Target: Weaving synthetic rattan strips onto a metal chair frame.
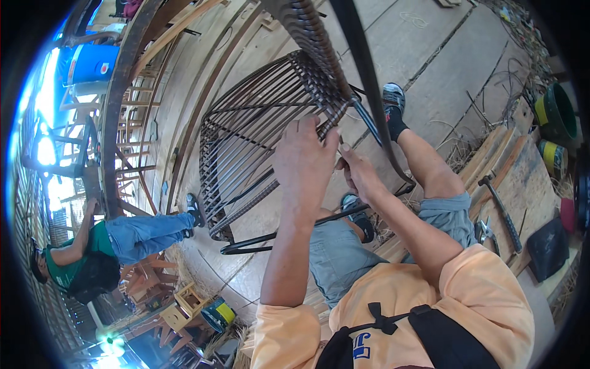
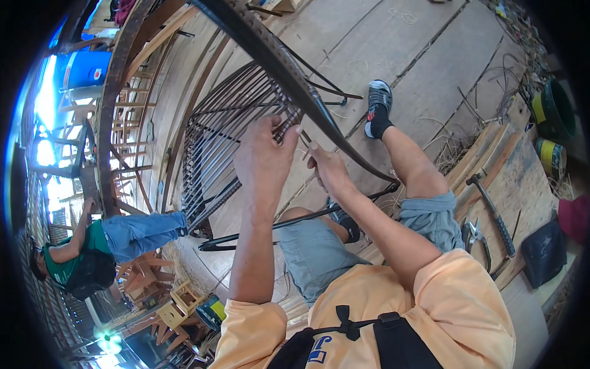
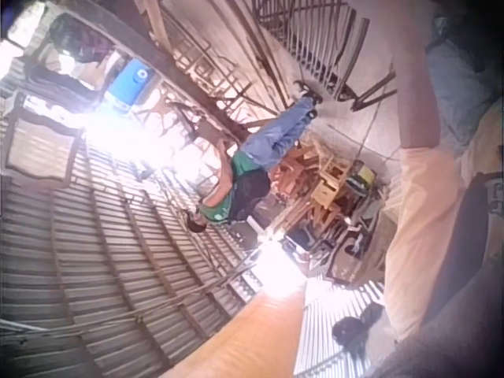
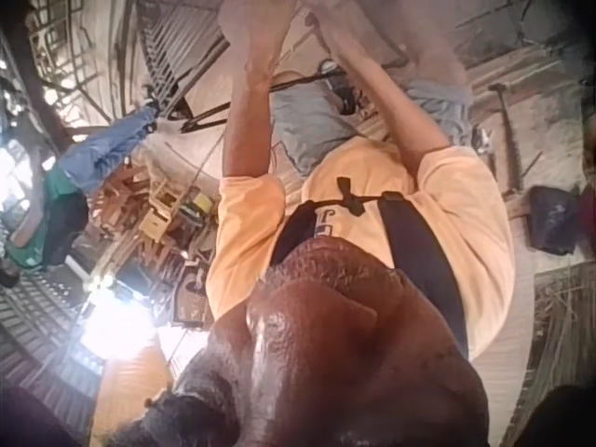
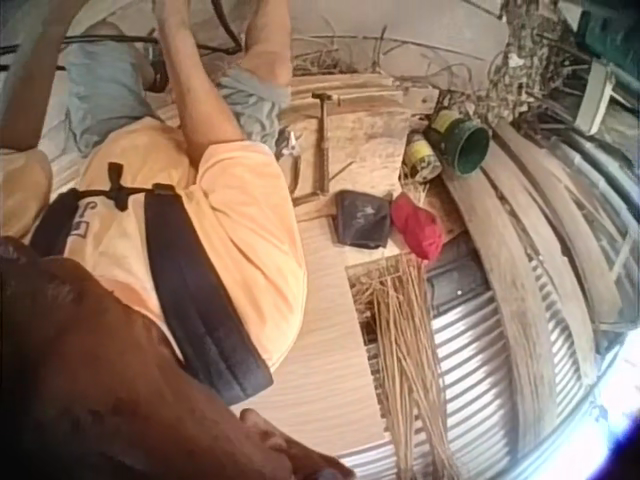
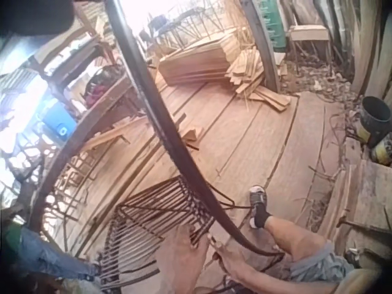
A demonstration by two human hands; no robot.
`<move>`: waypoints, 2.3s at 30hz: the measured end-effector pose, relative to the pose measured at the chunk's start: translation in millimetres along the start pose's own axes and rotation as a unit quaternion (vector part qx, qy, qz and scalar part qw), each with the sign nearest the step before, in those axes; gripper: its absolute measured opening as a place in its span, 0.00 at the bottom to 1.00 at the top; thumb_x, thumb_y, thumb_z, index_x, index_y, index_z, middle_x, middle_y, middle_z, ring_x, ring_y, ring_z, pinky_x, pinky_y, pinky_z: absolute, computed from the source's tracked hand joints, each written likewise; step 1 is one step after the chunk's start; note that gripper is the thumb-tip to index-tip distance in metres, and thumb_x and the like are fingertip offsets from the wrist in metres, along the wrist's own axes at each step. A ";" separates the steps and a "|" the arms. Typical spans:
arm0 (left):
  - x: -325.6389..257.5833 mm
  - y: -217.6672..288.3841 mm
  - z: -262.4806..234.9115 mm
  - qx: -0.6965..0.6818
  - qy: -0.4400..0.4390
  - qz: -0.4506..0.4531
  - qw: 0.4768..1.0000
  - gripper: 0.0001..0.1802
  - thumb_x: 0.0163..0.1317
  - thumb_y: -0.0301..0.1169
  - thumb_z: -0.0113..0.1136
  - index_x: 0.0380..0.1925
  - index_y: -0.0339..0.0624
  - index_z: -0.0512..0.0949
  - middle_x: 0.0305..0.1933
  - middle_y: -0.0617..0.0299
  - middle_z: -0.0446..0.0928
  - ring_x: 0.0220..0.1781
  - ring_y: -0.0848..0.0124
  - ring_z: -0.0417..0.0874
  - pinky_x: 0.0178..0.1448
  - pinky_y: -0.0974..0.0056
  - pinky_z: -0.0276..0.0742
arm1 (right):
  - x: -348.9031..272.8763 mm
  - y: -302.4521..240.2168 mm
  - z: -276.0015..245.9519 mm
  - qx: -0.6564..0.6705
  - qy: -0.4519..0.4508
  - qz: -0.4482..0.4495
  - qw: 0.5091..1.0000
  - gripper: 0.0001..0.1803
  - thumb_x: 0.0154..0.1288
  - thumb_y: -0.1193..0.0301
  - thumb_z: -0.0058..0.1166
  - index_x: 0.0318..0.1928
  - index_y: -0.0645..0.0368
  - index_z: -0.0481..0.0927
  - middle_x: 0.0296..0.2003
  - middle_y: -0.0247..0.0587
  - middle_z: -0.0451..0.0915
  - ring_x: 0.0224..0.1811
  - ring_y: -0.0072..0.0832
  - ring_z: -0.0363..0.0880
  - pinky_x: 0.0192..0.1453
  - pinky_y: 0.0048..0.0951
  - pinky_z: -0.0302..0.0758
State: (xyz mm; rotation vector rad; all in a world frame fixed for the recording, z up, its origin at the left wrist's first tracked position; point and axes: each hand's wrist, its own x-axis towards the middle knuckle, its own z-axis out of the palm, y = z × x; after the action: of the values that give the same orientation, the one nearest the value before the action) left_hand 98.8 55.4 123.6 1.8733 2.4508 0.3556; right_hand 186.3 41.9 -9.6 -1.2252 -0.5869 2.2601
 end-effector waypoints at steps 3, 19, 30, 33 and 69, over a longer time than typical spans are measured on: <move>-3.2 -2.6 -6.0 -0.018 0.015 0.010 1.000 0.19 0.54 0.43 0.59 0.39 0.41 0.76 0.35 0.53 0.76 0.38 0.56 0.78 0.40 0.55 0.74 | -11.1 1.7 -5.0 0.026 0.031 -0.010 0.999 0.27 0.64 0.45 0.43 0.23 0.57 0.70 0.10 0.23 0.57 0.08 0.14 0.51 0.11 0.20 0.46; -39.9 -42.3 -10.2 -0.053 0.026 0.090 0.994 0.14 0.48 0.39 0.64 0.34 0.46 0.77 0.39 0.66 0.71 0.39 0.65 0.72 0.42 0.60 0.68 | -33.2 15.6 -26.4 -0.120 0.126 -0.110 0.979 0.25 0.69 0.50 0.39 0.27 0.58 0.70 0.12 0.24 0.58 0.12 0.12 0.54 0.15 0.17 0.51; -83.7 -31.8 11.7 -0.106 -0.033 0.108 0.988 0.17 0.53 0.38 0.60 0.42 0.45 0.73 0.45 0.64 0.72 0.43 0.68 0.74 0.45 0.63 0.68 | -14.3 53.6 -53.7 -0.062 0.145 -0.116 0.981 0.19 0.71 0.60 0.38 0.25 0.56 0.69 0.13 0.24 0.60 0.12 0.12 0.55 0.14 0.17 0.51; -91.5 -24.4 16.1 -0.132 -0.052 0.098 0.985 0.16 0.52 0.36 0.62 0.41 0.46 0.75 0.46 0.63 0.74 0.41 0.63 0.77 0.45 0.60 0.70 | -17.8 54.3 -65.9 -0.117 0.169 -0.071 0.976 0.11 0.62 0.69 0.50 0.24 0.61 0.72 0.20 0.30 0.69 0.22 0.19 0.66 0.24 0.24 0.64; -67.4 -9.4 -20.8 -0.024 -0.190 0.103 0.976 0.10 0.55 0.30 0.53 0.34 0.39 0.79 0.47 0.54 0.72 0.46 0.57 0.74 0.47 0.57 0.72 | -11.1 16.1 -26.0 -0.133 -0.311 -0.034 0.940 0.02 0.53 0.75 0.53 0.29 0.56 0.76 0.13 0.24 0.63 0.14 0.13 0.58 0.16 0.19 0.53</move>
State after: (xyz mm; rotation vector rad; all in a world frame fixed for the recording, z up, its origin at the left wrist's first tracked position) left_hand 104.7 -14.7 134.5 1.9633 1.9940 0.0495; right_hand 210.1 26.0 -24.9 -0.5512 -1.1771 2.5570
